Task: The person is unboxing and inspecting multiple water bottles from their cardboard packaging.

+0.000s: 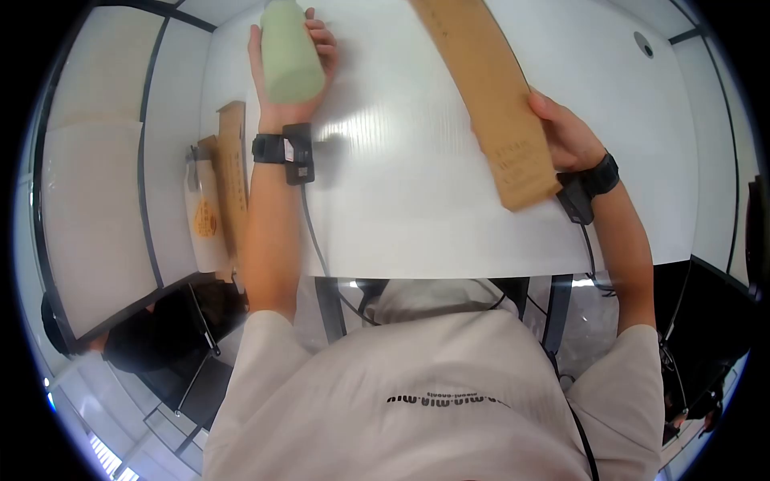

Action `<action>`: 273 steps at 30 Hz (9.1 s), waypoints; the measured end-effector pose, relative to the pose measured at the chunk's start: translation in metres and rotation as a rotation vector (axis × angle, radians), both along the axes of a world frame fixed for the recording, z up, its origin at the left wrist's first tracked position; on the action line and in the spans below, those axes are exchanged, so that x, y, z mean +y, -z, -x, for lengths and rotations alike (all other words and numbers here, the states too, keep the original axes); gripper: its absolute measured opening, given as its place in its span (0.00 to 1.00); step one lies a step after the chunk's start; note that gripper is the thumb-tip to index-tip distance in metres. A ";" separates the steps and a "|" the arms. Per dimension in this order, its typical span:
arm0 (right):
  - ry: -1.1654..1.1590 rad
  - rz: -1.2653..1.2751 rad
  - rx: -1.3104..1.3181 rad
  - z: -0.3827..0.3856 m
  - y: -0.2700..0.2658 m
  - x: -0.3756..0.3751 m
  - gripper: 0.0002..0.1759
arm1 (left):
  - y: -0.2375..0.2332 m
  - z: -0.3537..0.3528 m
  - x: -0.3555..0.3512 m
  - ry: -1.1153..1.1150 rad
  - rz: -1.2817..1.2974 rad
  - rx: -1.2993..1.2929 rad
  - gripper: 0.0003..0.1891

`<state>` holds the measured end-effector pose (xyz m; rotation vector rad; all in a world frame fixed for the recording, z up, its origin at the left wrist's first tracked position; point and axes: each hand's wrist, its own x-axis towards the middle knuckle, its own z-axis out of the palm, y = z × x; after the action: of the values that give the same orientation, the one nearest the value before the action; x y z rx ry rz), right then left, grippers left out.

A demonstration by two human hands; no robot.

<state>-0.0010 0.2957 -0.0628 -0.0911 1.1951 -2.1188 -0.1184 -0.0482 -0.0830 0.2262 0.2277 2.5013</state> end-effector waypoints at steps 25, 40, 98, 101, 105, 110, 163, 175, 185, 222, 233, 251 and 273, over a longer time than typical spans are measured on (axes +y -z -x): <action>0.202 0.170 -0.146 0.016 0.019 0.000 0.39 | -0.021 -0.038 0.055 -0.027 0.325 -0.071 0.29; 0.243 0.089 -0.217 0.009 -0.015 -0.011 0.28 | -0.027 -0.041 0.059 -0.064 0.419 -0.099 0.29; 0.427 0.365 -0.188 0.020 -0.014 0.002 0.37 | -0.025 -0.075 0.086 0.325 0.398 0.124 0.36; 0.570 0.243 -0.165 0.015 -0.019 -0.003 0.34 | -0.017 -0.081 0.090 0.309 0.263 -0.027 0.33; 0.478 0.350 -0.128 0.013 -0.016 -0.003 0.31 | -0.025 -0.081 0.090 0.272 0.119 -0.237 0.27; 0.481 0.326 -0.136 0.019 -0.014 0.000 0.29 | -0.034 -0.081 0.095 0.089 0.326 -0.374 0.23; 0.011 0.048 -0.222 0.012 0.004 -0.022 0.39 | -0.019 -0.071 0.087 -0.207 1.127 0.624 0.47; 0.045 0.055 -0.224 0.011 0.003 -0.024 0.38 | -0.022 -0.074 0.087 -0.220 1.134 0.610 0.48; 0.040 0.050 -0.236 0.011 0.001 -0.026 0.40 | -0.022 -0.071 0.086 -0.192 1.144 0.595 0.52; 0.059 0.049 -0.241 0.009 0.003 -0.025 0.37 | -0.020 -0.071 0.085 -0.203 1.164 0.604 0.54; 0.023 0.092 -0.245 0.011 0.003 -0.025 0.35 | -0.023 -0.072 0.085 -0.187 1.145 0.588 0.54; 0.067 0.050 -0.238 0.009 0.001 -0.026 0.36 | -0.025 -0.074 0.087 -0.193 1.179 0.618 0.43; 0.066 0.089 -0.233 0.009 0.003 -0.026 0.34 | -0.023 -0.072 0.088 -0.234 1.194 0.625 0.37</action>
<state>-0.0101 0.2699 -0.0654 0.1531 0.9794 -2.1715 -0.0464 0.0396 -0.0595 0.4621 1.9603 1.9841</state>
